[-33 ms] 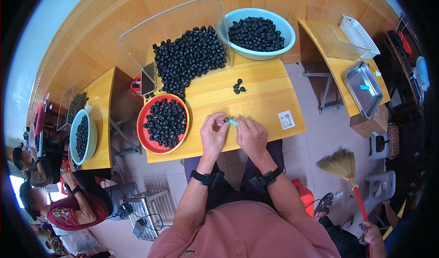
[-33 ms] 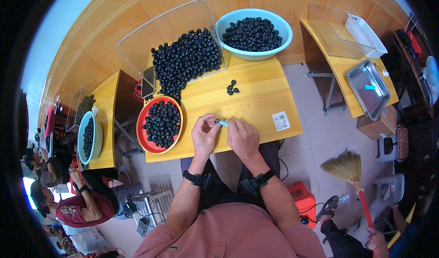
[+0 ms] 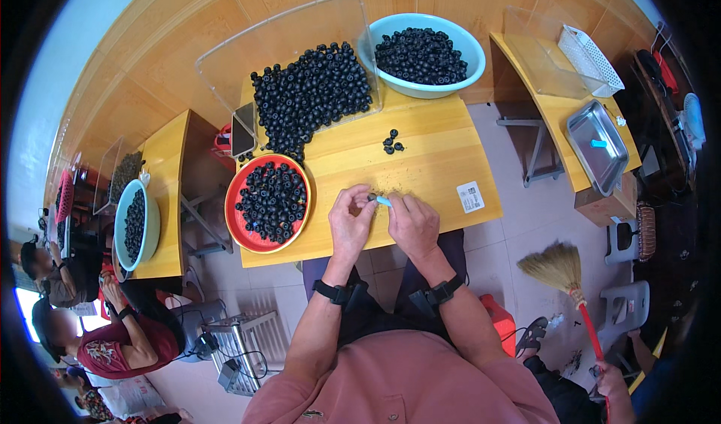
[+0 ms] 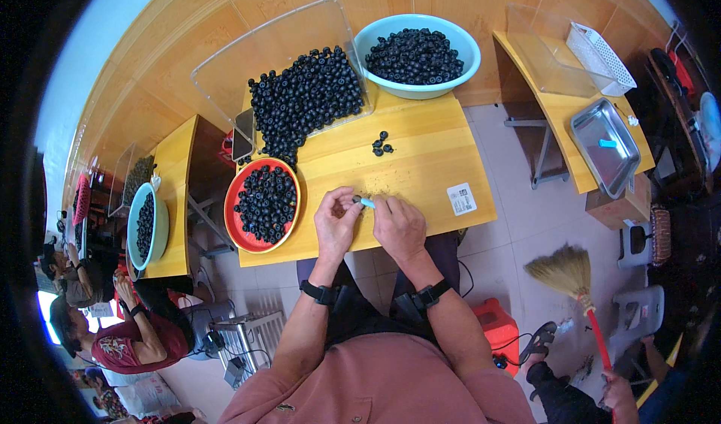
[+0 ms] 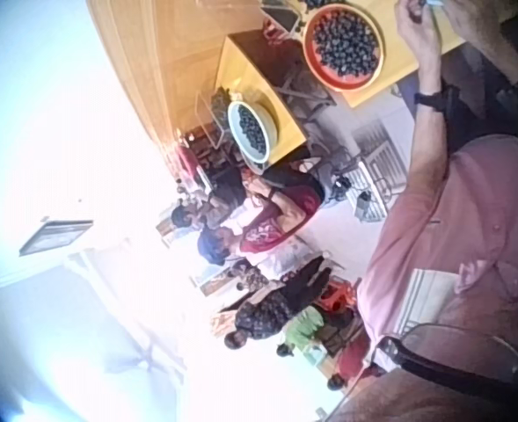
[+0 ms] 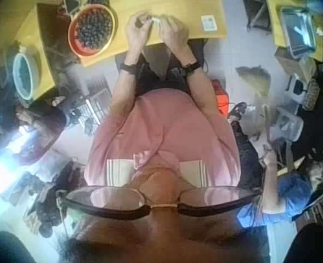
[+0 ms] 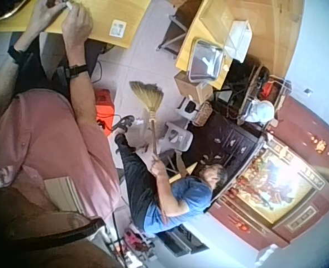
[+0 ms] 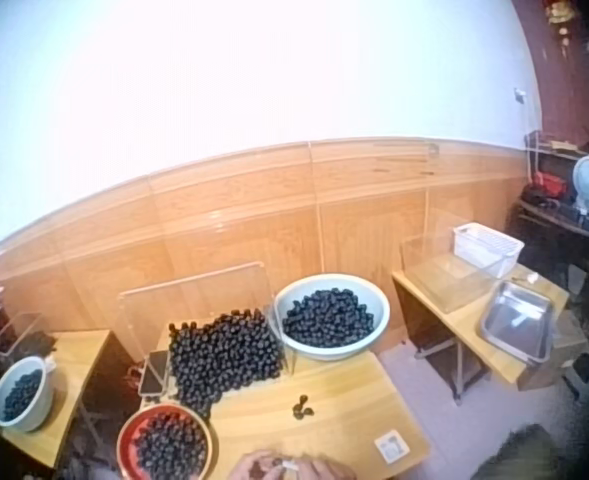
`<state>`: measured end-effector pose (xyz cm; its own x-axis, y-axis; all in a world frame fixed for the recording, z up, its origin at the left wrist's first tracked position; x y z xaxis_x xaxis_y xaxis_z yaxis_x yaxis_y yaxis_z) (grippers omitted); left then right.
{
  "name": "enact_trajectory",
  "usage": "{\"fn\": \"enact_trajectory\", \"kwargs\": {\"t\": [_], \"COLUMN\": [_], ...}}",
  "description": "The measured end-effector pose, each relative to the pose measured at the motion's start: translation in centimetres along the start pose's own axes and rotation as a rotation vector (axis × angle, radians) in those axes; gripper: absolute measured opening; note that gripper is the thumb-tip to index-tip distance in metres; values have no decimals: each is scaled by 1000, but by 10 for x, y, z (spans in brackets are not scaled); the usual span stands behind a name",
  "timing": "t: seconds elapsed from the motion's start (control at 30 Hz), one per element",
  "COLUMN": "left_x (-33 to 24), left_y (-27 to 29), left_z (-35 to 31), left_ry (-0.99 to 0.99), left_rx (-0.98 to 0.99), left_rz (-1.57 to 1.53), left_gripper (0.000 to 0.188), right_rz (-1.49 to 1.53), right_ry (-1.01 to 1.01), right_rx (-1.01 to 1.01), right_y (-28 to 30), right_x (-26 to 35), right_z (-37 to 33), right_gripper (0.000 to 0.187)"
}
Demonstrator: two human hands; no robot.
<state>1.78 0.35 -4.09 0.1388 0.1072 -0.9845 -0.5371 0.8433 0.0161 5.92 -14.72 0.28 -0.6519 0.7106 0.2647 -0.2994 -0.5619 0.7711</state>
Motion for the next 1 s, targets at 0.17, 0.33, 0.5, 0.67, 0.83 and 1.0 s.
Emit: {"fn": "enact_trajectory", "kwargs": {"t": [0.17,0.33,0.5,0.67,0.83,1.0], "left_x": [7,12,1,-5,-32,-70], "left_y": [-3,0,3,6,31,102], "left_z": [7,5,8,6,5,19], "left_ry": [120,118,47,-26,-180,-318], "left_rx": [16,-8,-23,-55,-117,-364], "left_rz": [-261,-390,-298,-208,107,402], "left_gripper": [34,35,28,17,16,16], "right_rz": [15,-57,-33,-29,-50,-37], "right_ry": [-1,-48,-40,-30,-40,-38], "right_rx": [-13,37,21,-20,-20,-54], "right_y": [-3,-7,-7,-7,-7,-3], "right_x": [-3,-6,-3,-1,-10,-9], "right_z": [6,7,7,5,-1,1], "right_gripper": [14,15,14,15,19,18]}}
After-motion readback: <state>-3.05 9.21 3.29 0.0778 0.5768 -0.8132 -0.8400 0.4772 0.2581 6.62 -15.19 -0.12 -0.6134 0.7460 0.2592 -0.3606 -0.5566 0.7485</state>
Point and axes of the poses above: each hand's wrist, its own z-axis towards the middle knuckle, its own y-axis out of the back of the hand, x = y × z, the point moved 7 cm from there along z, towards the middle knuckle, and after that the axes turned 9 degrees about -z, right-handed, at the moved point
